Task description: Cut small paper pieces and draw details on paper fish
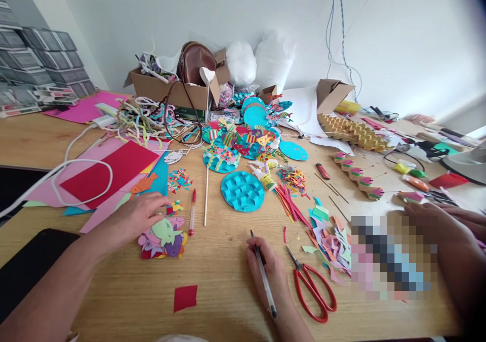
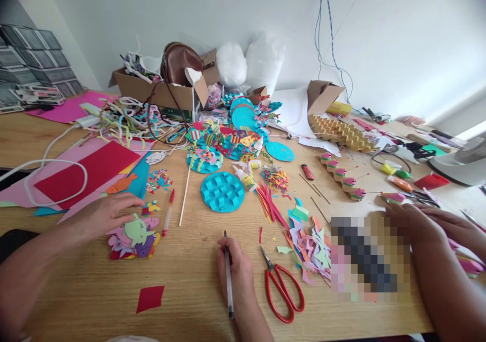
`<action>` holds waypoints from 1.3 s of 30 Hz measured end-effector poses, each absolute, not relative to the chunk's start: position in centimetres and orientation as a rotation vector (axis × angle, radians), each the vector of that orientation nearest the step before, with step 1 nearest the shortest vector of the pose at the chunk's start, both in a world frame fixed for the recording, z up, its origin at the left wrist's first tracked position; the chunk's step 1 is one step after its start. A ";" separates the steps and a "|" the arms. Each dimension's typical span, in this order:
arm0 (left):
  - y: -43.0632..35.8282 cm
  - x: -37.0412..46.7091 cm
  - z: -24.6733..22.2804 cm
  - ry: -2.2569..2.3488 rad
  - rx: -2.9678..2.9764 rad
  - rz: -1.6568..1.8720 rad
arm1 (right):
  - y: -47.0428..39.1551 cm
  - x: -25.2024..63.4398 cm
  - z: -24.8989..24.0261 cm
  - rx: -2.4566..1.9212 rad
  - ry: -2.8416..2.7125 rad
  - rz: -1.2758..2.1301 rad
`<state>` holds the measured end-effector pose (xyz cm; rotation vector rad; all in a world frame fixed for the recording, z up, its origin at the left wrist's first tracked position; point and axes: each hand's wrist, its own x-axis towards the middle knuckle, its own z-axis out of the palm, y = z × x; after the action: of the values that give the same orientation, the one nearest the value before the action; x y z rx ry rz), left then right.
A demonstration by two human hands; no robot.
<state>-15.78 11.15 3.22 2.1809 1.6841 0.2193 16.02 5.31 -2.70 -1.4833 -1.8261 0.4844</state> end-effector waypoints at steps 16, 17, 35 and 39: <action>10.3 -17.2 1.2 1.680 2.239 0.140 | 5.4 15.8 -2.9 -1.490 -1.796 0.488; 10.3 -17.1 1.3 1.683 2.242 0.142 | 5.4 15.8 -2.9 -1.486 -1.797 0.479; 9.7 -16.1 4.9 1.704 1.884 0.272 | 5.1 16.0 -3.3 -1.447 -1.711 0.609; 9.2 -13.1 5.9 1.660 1.774 0.528 | 4.8 16.5 -3.1 -1.398 -1.623 0.808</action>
<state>-13.10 9.21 5.87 1.7742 1.6601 0.5279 16.47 4.77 -3.08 -1.3975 -1.6233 0.8083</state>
